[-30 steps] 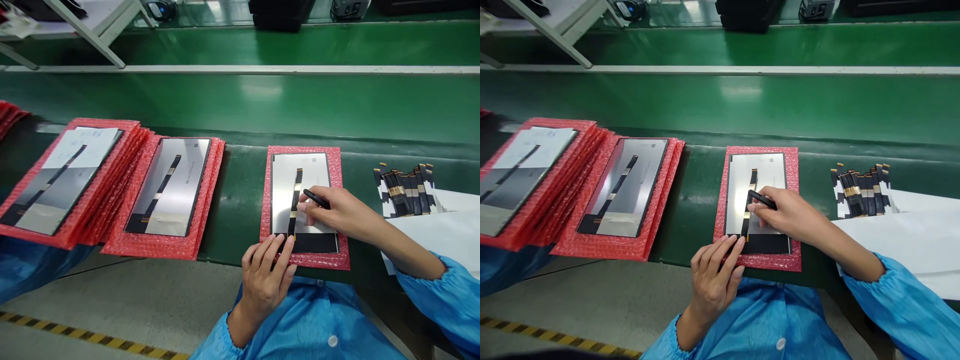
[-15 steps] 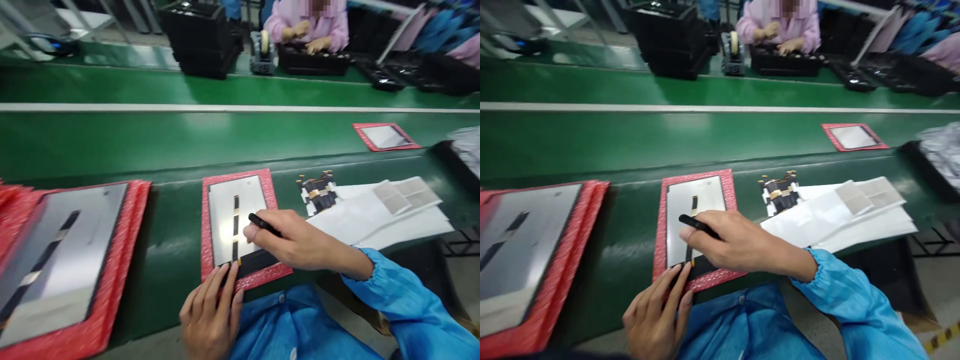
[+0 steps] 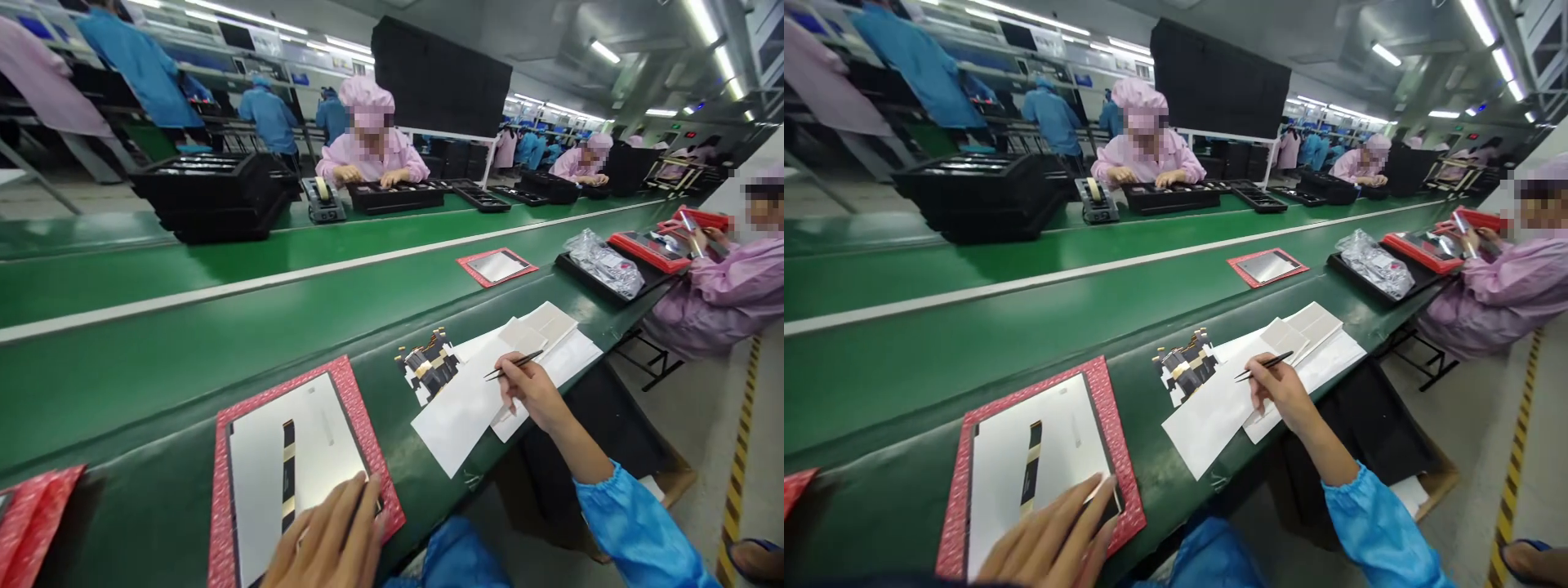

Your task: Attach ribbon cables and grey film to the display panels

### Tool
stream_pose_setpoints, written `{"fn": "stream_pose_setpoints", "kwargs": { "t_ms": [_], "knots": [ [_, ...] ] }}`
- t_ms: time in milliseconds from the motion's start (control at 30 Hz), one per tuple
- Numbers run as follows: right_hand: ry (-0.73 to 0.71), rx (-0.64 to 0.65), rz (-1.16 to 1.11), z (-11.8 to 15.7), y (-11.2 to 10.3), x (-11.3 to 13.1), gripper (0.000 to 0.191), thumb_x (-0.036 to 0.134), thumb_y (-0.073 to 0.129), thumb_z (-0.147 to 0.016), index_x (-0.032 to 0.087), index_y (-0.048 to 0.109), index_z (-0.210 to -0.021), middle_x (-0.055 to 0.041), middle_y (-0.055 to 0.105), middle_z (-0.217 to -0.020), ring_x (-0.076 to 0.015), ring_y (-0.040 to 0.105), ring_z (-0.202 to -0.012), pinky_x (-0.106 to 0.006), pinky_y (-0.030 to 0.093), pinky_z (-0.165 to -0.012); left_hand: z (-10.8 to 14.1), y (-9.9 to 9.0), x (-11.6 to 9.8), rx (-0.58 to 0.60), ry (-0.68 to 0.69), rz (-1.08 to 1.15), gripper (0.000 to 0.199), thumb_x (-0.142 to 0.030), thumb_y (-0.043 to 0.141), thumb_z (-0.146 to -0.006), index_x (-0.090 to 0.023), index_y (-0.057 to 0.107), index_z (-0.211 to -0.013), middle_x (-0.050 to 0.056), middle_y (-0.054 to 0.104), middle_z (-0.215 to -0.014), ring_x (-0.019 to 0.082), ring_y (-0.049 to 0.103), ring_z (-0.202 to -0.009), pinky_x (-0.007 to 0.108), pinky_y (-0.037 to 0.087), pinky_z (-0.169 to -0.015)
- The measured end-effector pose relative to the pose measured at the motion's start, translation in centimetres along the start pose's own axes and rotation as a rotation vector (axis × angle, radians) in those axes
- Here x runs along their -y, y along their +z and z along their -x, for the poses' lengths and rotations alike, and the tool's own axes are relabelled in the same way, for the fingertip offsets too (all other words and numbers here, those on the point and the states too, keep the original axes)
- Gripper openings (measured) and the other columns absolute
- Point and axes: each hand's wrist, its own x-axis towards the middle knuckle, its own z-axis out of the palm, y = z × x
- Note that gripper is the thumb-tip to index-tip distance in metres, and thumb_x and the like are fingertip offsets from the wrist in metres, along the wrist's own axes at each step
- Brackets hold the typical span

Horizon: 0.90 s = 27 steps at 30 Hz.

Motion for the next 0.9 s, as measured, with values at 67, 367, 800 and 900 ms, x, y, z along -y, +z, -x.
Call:
{"fn": "stream_pose_setpoints", "kwargs": {
  "t_ms": [67, 367, 800, 900],
  "knots": [
    [-0.039, -0.100, -0.049, 0.2, -2.9, -0.2, 0.027, 0.058, 0.062, -0.082, 0.034, 0.060, -0.094, 0.0097, 0.061, -0.062, -0.0096, 0.055, -0.039, -0.022, 0.039, -0.033, -3.4, 1.7, -2.7, 0.108, 0.137, -0.038, 0.057, -0.047, 0.047, -0.090, -0.041, 0.039, -0.147, -0.003, 0.071, -0.124, 0.024, 0.070, -0.107, 0.042, 0.061, -0.077],
    [-0.157, -0.527, -0.145, 1.5, -10.8, -2.8, 0.017, 0.057, 0.061, -0.081, 0.041, 0.061, -0.087, 0.0074, 0.066, -0.058, -0.0176, 0.057, -0.040, -0.028, 0.030, -0.037, -15.2, 13.4, -12.6, 0.269, 0.450, -0.069, 0.037, -0.044, 0.056, -0.093, -0.023, 0.066, -0.122, 0.013, 0.067, -0.125, 0.024, 0.066, -0.103, 0.042, 0.058, -0.076],
    [-0.266, -0.596, -0.096, 1.3, -13.7, -2.6, 0.031, 0.071, 0.046, -0.083, 0.050, 0.053, -0.105, 0.0084, 0.071, -0.061, -0.0210, 0.062, -0.046, -0.034, 0.033, -0.044, -17.9, 11.0, -10.7, 0.250, 0.750, 0.000, 0.016, -0.021, 0.052, -0.095, -0.020, 0.068, -0.100, 0.007, 0.068, -0.121, 0.018, 0.065, -0.100, 0.032, 0.055, -0.081],
    [-0.308, -0.631, -0.085, 1.1, -13.5, -2.1, 0.027, 0.068, 0.047, -0.086, 0.049, 0.056, -0.102, 0.0090, 0.071, -0.062, -0.0187, 0.060, -0.044, -0.034, 0.033, -0.043, -19.0, 10.0, -9.2, 0.232, 0.725, 0.041, 0.019, -0.027, 0.052, -0.098, -0.026, 0.067, -0.086, 0.001, 0.064, -0.129, 0.017, 0.060, -0.116, 0.034, 0.054, -0.090]
  ]
}}
